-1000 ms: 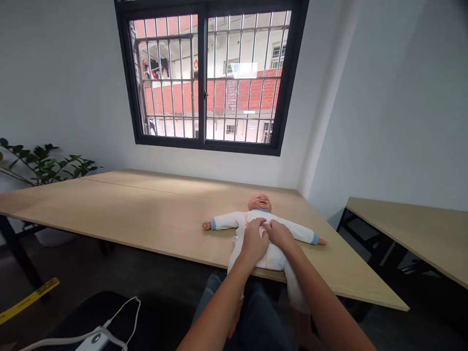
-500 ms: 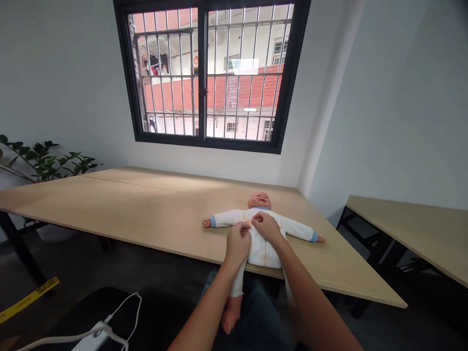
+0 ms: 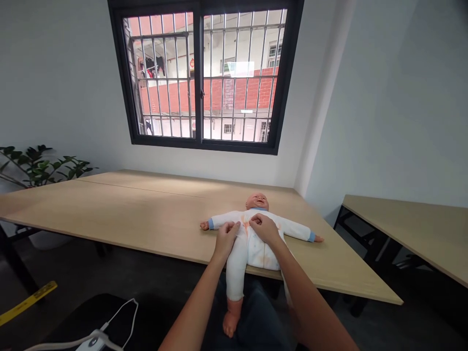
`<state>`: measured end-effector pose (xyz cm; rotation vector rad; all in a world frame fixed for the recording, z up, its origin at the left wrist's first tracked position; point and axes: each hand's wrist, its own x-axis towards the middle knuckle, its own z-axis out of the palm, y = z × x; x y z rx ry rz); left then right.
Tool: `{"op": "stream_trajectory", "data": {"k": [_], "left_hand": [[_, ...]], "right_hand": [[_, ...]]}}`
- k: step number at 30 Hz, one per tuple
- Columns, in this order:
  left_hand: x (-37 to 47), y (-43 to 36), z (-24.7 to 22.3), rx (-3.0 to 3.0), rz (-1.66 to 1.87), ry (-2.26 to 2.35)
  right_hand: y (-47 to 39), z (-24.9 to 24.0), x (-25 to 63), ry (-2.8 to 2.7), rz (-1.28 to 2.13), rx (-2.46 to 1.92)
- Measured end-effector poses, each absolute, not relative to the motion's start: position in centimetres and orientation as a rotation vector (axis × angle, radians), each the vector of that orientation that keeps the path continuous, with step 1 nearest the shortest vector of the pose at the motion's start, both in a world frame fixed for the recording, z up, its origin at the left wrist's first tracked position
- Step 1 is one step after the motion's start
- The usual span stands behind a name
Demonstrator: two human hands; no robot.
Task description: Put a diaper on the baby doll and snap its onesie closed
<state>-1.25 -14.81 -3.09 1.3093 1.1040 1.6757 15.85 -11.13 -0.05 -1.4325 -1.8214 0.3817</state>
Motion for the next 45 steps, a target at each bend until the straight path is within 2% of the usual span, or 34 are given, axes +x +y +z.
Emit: {"op": "stream_trajectory", "data": {"k": [12, 18, 27, 35, 45], "left_hand": [[-1.9, -13.9, -3.4, 1.240, 1.680, 1.019], [-1.9, -13.8, -3.7, 1.101, 1.689, 0.949], [-2.3, -14.9, -2.6, 1.048, 1.426, 0.720], [-2.2, -13.7, -4.3, 1.033, 1.719, 1.027], [-2.1, -13.1, -4.7, 1.411, 1.520, 1.236]], "right_hand": [[-11.6, 2.1, 13.9, -1.892, 0.331, -1.321], [-12.2, 1.5, 11.8, -1.946, 0.351, -1.311], [-12.8, 1.2, 11.8, -2.093, 0.291, -1.461], [-12.2, 0.4, 12.1, -1.906, 0.319, -1.358], [-11.1, -0.3, 12.8, -1.752, 0.417, -1.262]]}}
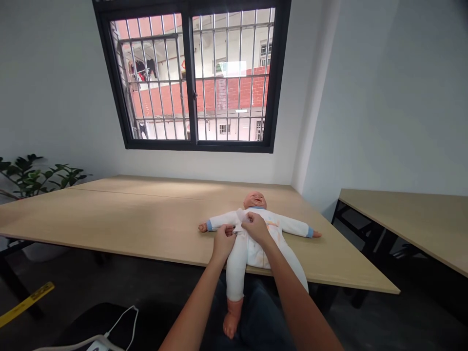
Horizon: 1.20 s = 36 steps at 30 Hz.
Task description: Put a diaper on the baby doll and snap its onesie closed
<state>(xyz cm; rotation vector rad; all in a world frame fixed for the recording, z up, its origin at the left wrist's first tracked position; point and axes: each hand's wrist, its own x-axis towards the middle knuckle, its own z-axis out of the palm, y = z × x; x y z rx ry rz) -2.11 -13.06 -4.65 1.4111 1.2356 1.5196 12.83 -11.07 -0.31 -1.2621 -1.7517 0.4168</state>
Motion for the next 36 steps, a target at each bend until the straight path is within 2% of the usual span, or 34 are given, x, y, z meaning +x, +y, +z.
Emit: {"op": "stream_trajectory", "data": {"k": [7, 15, 21, 36], "left_hand": [[-2.4, -12.7, -5.0, 1.611, 1.421, 1.330], [-2.6, -12.7, -5.0, 1.777, 1.365, 1.145], [-2.5, -12.6, -5.4, 1.775, 1.351, 1.156], [-2.6, -12.0, -5.6, 1.783, 1.324, 1.281]], "right_hand": [[-11.4, -0.3, 12.6, -1.742, 0.388, -1.235], [-11.7, -0.2, 12.5, -1.846, 0.337, -1.279], [-12.0, 0.0, 12.2, -1.934, 0.191, -1.404], [-12.3, 0.0, 12.4, -1.849, 0.151, -1.362]]}}
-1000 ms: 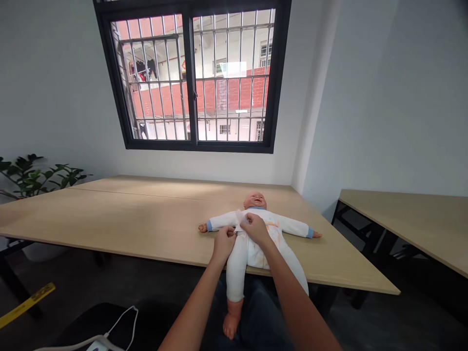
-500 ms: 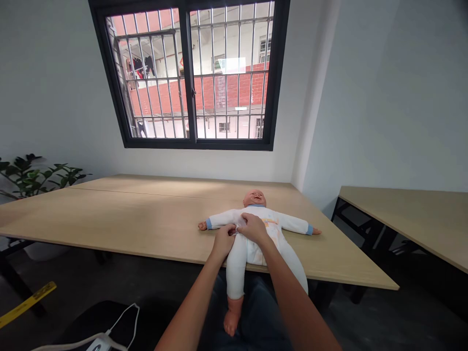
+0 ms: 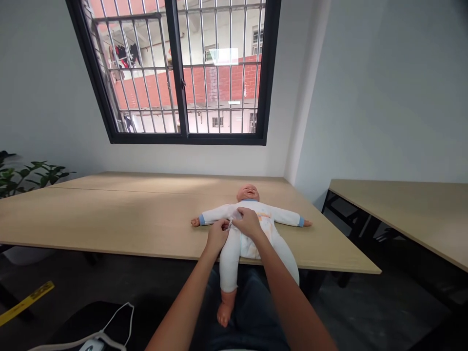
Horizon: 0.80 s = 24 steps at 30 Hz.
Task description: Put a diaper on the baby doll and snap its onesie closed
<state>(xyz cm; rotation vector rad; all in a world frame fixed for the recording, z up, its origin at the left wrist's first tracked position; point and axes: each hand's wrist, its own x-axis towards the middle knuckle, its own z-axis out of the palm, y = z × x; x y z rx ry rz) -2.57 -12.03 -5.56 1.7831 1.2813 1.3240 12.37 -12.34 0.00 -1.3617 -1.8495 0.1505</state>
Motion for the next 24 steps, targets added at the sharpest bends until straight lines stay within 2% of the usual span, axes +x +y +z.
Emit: {"op": "stream_trajectory", "data": {"k": [24], "left_hand": [[-2.5, -12.4, -5.3, 1.809, 1.326, 1.320]], "right_hand": [[-13.4, 0.3, 11.9, -1.905, 0.193, -1.352]]}}
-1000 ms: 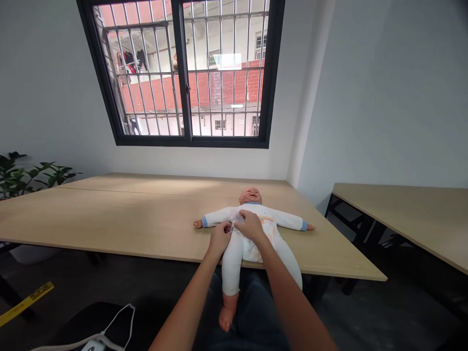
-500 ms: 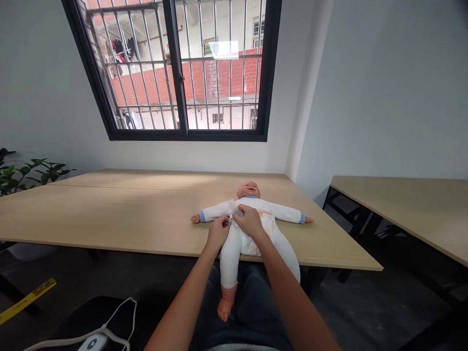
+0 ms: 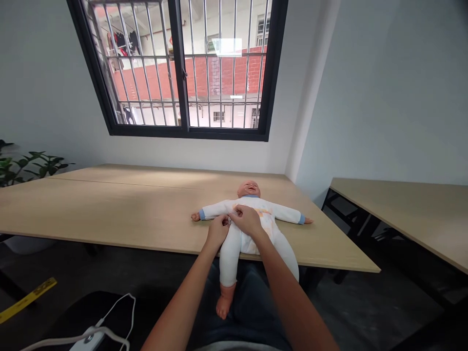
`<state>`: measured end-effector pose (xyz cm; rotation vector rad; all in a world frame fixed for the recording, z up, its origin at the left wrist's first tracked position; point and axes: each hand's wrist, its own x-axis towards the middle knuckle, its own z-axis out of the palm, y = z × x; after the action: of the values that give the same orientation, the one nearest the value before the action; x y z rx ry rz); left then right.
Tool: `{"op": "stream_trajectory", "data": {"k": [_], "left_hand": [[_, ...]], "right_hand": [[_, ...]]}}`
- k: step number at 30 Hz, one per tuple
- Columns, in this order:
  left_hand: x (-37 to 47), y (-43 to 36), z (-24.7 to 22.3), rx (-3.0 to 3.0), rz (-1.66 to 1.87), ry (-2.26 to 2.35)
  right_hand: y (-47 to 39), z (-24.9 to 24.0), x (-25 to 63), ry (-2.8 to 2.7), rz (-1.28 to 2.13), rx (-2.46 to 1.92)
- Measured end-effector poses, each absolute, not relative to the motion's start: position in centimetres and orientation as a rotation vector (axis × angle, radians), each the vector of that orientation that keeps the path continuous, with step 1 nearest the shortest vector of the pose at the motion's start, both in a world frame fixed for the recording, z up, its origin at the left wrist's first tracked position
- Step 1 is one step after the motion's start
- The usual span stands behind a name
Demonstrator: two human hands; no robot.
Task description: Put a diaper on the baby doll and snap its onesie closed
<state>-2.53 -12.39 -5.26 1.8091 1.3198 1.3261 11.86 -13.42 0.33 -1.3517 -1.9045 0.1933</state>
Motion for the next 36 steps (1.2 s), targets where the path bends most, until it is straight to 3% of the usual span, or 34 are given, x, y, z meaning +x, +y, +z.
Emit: {"op": "stream_trajectory", "data": {"k": [36], "left_hand": [[-2.44, -12.77, -5.04, 1.772, 1.343, 1.301]], "right_hand": [[-13.03, 0.06, 11.75, -1.795, 0.163, -1.397]]}}
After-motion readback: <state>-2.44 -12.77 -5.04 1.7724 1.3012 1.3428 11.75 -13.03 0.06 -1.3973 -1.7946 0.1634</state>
